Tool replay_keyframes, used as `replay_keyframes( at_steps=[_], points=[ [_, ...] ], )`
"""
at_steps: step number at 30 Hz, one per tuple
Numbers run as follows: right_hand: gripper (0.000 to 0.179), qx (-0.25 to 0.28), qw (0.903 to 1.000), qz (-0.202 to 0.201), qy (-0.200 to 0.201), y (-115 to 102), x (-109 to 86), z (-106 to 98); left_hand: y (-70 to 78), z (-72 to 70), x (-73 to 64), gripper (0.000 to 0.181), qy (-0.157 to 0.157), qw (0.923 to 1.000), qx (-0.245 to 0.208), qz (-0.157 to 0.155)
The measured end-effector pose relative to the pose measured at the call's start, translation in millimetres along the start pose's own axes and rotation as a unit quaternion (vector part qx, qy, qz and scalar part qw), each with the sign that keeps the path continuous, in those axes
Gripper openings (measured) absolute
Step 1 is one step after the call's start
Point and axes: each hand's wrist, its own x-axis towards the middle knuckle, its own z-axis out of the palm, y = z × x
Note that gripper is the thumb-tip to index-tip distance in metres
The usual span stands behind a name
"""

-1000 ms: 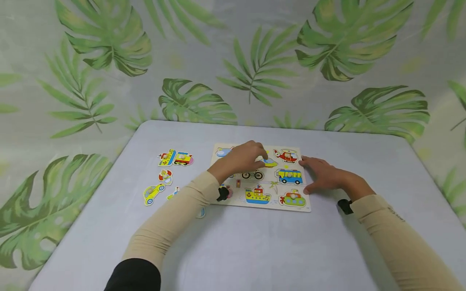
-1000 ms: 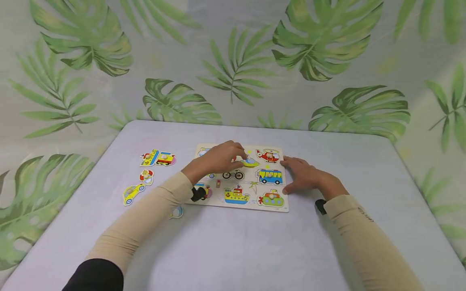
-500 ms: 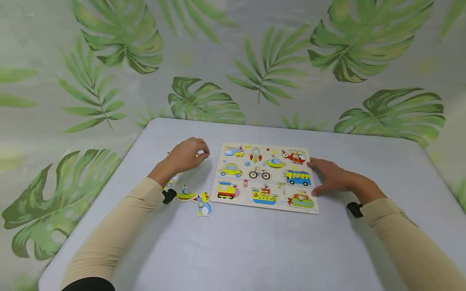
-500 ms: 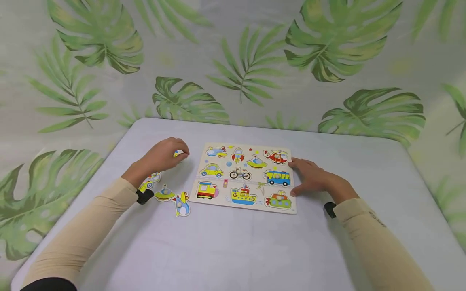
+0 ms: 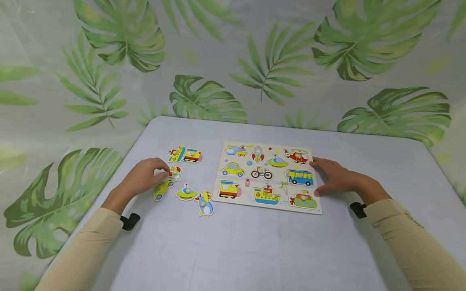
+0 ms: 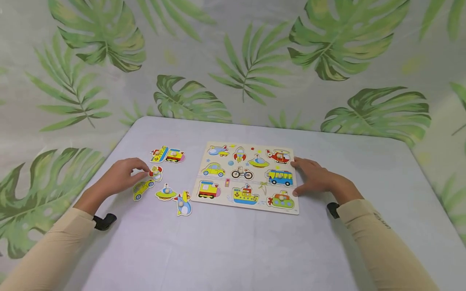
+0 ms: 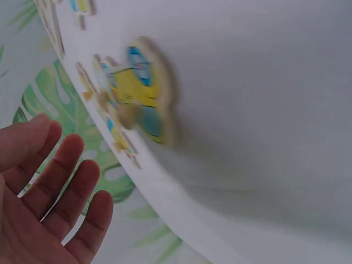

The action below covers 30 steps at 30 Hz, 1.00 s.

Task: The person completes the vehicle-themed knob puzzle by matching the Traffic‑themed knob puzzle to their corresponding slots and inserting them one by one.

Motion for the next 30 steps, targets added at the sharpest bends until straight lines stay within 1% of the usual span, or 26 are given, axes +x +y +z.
replay_keyframes(
  at_steps=[5,11,15,19,21,24,28,30],
  points=[
    [0.11,-0.004,1.0,-0.004,0.004,0.5,-1.2,-0.4,-9.5,3.9,-17.5,0.015,-0.013,0.9993,-0.005,-0.034],
    [0.112,-0.004,1.0,0.0,0.002,3.7,-0.2,1.1,-14.9,9.0,-28.1,0.014,-0.013,0.9993,-0.016,-0.032],
    [0.112,-0.005,1.0,0.001,0.0,3.7,0.1,1.8,-15.3,11.2,-29.8,0.02,-0.016,0.9991,-0.012,-0.037],
    [0.111,-0.004,1.0,-0.003,0.002,1.7,-1.1,0.3,-14.7,12.2,-26.4,0.024,-0.029,0.9979,0.01,-0.058],
    [0.111,-0.001,1.0,-0.005,0.001,0.7,-1.6,-0.2,-14.1,12.4,-24.1,0.023,-0.036,0.9966,0.022,-0.071],
    [0.11,0.0,1.0,-0.006,-0.001,-0.9,-2.1,-0.6,-14.1,14.1,-23.2,0.017,-0.039,0.9958,0.028,-0.078],
    [0.11,-0.005,1.0,-0.007,-0.002,-2.5,-2.1,-1.9,-12.9,15.1,-25.7,0.011,-0.035,0.9964,0.019,-0.075],
    [0.11,-0.006,1.0,-0.007,-0.002,-2.6,-1.8,-2.2,-11.7,13.9,-26.3,0.012,-0.034,0.9965,0.018,-0.074]
  ],
)
